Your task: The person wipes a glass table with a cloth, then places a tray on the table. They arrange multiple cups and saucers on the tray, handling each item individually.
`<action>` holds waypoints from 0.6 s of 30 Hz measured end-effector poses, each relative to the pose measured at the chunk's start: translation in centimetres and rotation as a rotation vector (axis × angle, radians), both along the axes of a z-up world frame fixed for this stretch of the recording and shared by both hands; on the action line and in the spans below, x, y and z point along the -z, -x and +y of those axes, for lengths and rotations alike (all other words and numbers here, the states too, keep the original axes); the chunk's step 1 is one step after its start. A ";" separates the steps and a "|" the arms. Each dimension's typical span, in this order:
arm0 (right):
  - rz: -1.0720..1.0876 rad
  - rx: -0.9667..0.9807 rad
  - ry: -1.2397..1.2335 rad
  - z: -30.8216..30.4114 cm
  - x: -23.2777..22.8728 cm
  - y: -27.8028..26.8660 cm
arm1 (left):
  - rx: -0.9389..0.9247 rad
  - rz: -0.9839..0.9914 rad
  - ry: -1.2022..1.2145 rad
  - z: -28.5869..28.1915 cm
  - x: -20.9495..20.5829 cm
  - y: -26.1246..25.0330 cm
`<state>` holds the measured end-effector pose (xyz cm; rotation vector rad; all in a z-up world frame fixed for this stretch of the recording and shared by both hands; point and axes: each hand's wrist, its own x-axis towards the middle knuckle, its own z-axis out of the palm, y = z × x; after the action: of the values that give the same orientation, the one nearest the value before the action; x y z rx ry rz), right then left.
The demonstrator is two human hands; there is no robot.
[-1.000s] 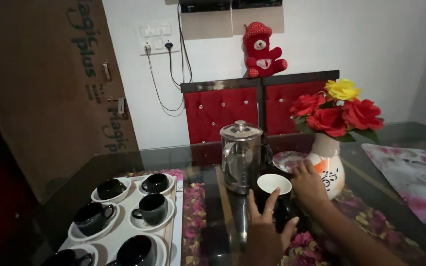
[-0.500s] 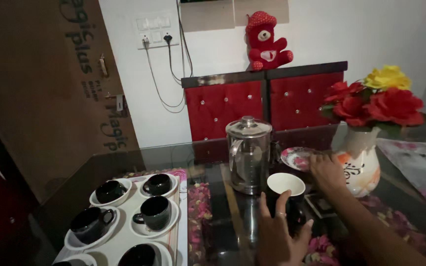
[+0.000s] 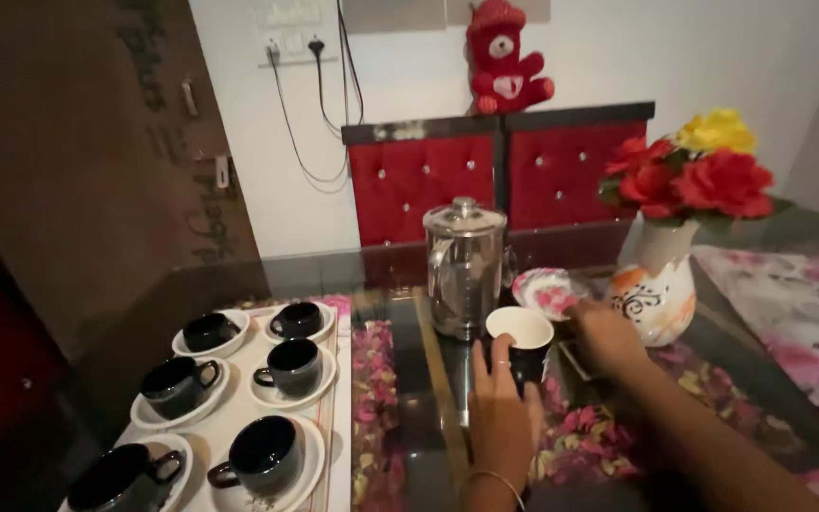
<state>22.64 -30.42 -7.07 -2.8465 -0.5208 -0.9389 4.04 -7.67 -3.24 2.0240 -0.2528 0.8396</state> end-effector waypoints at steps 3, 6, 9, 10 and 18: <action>0.018 -0.130 0.060 0.1 -1.8 2.4 | -0.040 0.124 -0.049 0.6 -1.4 1.3; 0.104 -0.121 -0.021 1.0 -2.1 5.8 | -0.061 0.340 -0.070 1.7 -1.8 2.9; 0.065 -0.150 -0.136 2.6 -1.4 9.4 | -0.086 0.169 -0.006 1.8 -1.4 3.2; 0.080 -0.139 -0.144 2.9 -1.4 10.5 | -0.108 0.087 0.043 1.7 -1.1 3.0; -0.013 -0.146 -0.219 3.9 -1.6 18.6 | -0.156 -0.162 0.338 2.5 1.0 2.1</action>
<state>4.04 -26.52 -5.50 -2.5722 -0.5793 -0.9264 1.97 -5.21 -4.24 1.6779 -0.0384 1.0686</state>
